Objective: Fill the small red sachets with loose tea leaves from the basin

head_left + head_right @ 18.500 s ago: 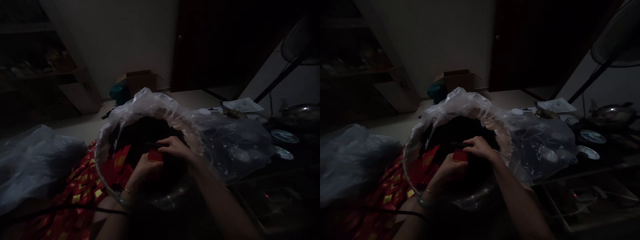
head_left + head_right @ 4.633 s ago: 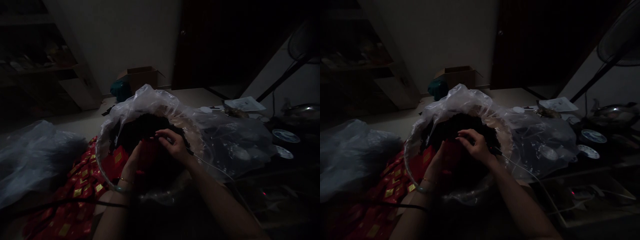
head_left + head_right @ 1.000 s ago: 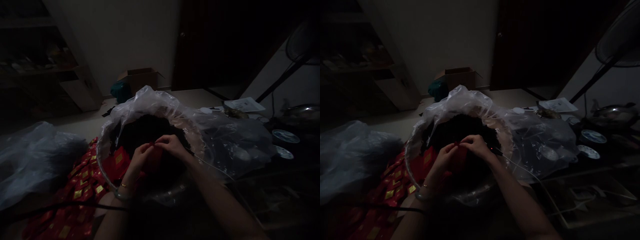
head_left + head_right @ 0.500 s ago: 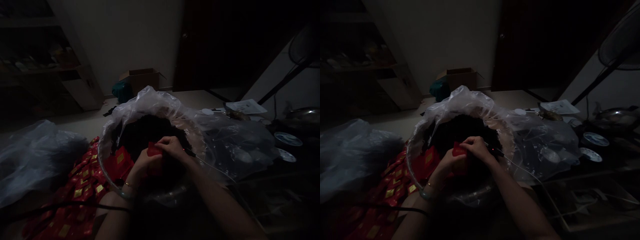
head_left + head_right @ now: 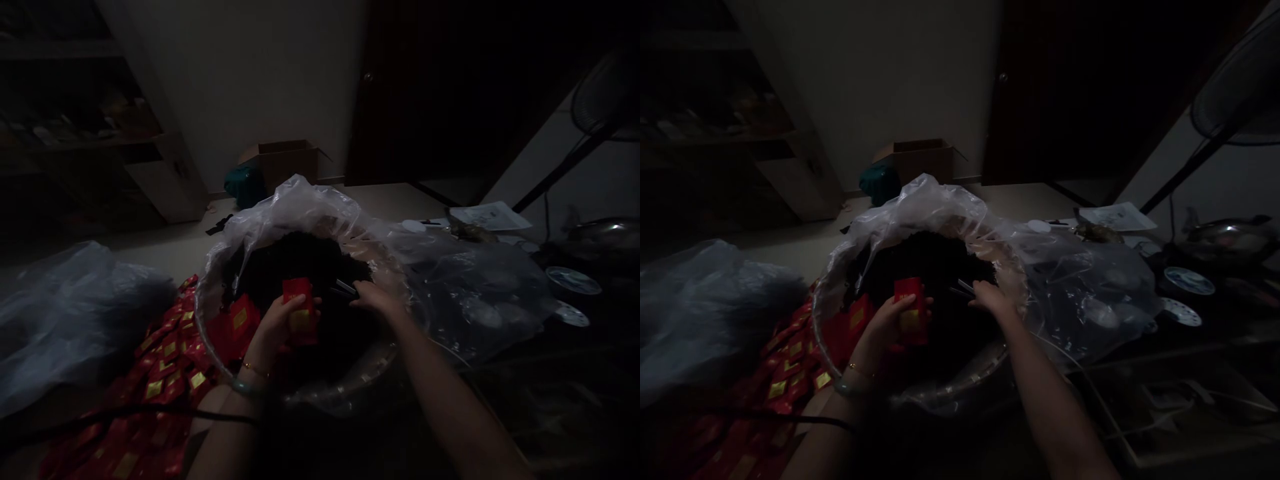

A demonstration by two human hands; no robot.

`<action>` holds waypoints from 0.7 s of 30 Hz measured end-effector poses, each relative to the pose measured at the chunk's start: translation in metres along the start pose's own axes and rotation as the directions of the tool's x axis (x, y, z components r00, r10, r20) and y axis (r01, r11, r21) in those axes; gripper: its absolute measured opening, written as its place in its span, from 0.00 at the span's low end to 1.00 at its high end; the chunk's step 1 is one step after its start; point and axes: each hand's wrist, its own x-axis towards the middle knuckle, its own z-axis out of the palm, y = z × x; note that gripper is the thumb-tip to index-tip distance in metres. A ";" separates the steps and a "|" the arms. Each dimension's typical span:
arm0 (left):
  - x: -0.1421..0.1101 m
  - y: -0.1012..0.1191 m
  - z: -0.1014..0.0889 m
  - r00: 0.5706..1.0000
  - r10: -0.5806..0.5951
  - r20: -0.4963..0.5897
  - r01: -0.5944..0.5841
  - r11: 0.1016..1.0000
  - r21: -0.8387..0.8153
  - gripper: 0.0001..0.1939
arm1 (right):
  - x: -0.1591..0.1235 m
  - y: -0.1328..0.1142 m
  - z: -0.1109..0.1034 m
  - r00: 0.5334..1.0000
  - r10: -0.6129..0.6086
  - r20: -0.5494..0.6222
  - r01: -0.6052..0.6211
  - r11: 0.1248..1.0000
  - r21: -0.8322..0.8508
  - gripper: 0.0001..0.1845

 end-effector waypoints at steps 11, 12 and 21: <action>0.003 -0.002 -0.001 1.000 0.006 0.030 -0.012 0.985 0.174 0.16 | -0.032 -0.020 -0.047 0.959 -0.269 -0.087 0.272 0.796 0.540 0.29; 0.004 -0.004 -0.001 1.000 0.003 0.031 -0.009 0.983 0.184 0.16 | -0.037 -0.025 -0.049 0.948 -0.307 -0.088 0.304 0.781 0.546 0.30; 0.012 -0.019 -0.006 0.989 -0.040 0.140 0.005 0.969 0.247 0.15 | -0.043 -0.048 -0.047 0.875 -0.470 -0.118 0.473 0.777 0.416 0.16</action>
